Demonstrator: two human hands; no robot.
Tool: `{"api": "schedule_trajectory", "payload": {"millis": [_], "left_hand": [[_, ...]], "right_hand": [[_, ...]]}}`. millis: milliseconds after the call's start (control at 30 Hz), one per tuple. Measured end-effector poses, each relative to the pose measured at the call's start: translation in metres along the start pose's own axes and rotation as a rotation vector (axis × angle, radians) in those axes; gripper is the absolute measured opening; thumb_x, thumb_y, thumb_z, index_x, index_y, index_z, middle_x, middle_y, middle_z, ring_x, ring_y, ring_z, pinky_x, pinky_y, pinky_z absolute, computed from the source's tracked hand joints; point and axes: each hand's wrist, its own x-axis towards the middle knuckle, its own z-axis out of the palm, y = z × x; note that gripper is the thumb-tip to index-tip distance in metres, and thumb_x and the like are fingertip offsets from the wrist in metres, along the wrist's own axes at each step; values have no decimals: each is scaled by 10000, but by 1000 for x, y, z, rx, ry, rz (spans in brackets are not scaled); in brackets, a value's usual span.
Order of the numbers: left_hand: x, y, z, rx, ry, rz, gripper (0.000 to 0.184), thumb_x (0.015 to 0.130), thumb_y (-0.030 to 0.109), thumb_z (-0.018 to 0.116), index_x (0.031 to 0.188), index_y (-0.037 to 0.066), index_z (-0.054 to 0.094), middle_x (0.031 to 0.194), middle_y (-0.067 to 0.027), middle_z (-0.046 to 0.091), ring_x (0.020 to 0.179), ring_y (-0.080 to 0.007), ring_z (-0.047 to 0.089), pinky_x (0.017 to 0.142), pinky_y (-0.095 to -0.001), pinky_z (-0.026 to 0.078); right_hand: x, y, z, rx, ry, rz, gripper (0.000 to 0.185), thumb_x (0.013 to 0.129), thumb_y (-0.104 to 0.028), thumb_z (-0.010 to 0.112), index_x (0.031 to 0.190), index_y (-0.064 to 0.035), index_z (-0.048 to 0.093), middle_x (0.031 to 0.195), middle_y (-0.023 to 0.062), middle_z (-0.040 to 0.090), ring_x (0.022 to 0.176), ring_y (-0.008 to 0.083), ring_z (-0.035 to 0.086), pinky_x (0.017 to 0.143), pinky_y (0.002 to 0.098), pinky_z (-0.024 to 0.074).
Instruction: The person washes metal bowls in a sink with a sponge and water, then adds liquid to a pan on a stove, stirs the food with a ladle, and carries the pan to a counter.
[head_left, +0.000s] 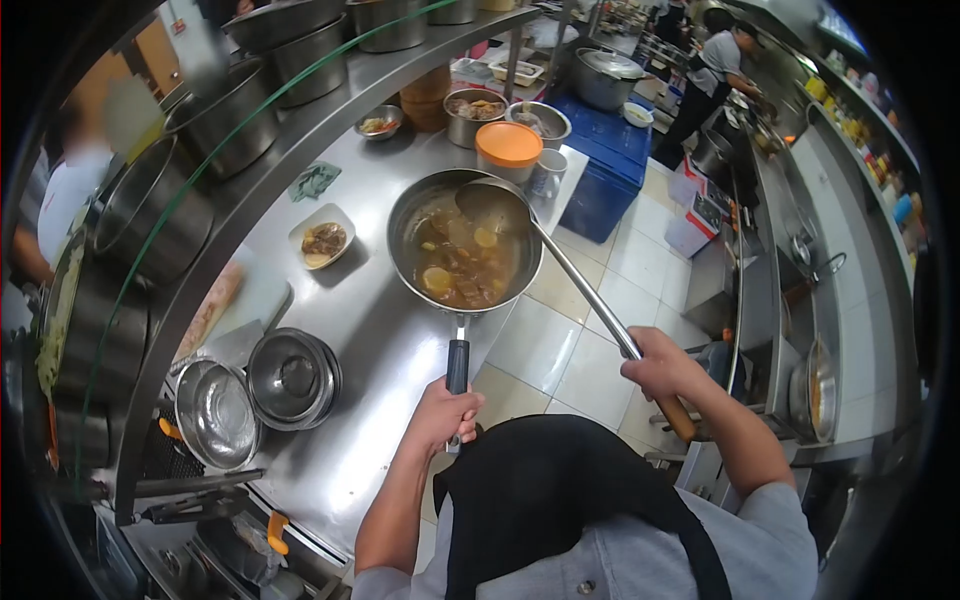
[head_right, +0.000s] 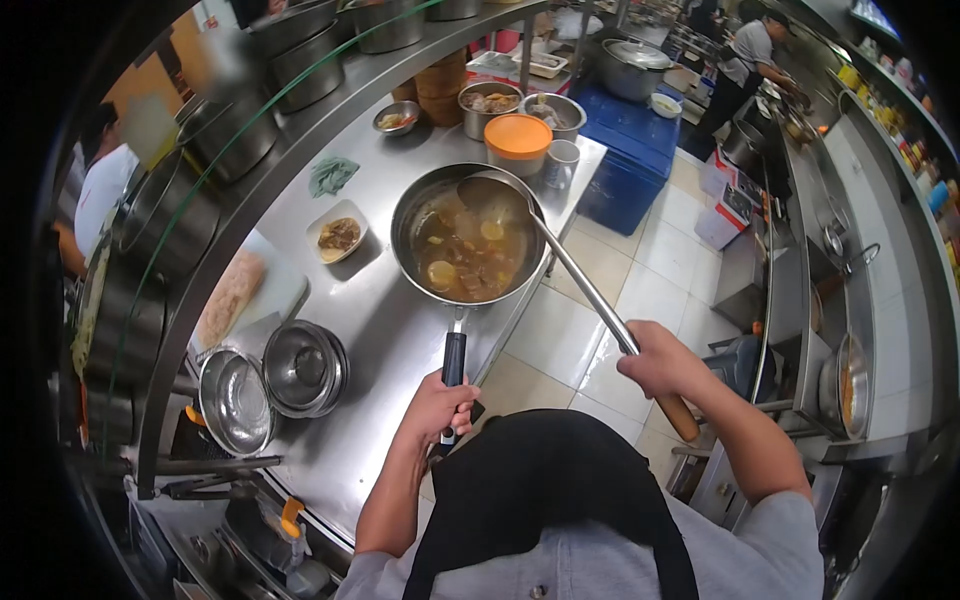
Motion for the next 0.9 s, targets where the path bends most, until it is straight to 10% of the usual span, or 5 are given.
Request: {"api": "schedule_trajectory", "payload": {"millis": [900], "left_hand": [[40, -14, 27, 131, 123, 156, 195, 829, 20, 604, 866, 35, 414, 572, -46, 460, 394, -130, 461, 366, -306, 394]], "right_hand": [[3, 3, 39, 411, -463, 91, 109, 842, -30, 520, 846, -80, 423, 642, 74, 488, 433, 204, 560, 402, 341, 481]]}}
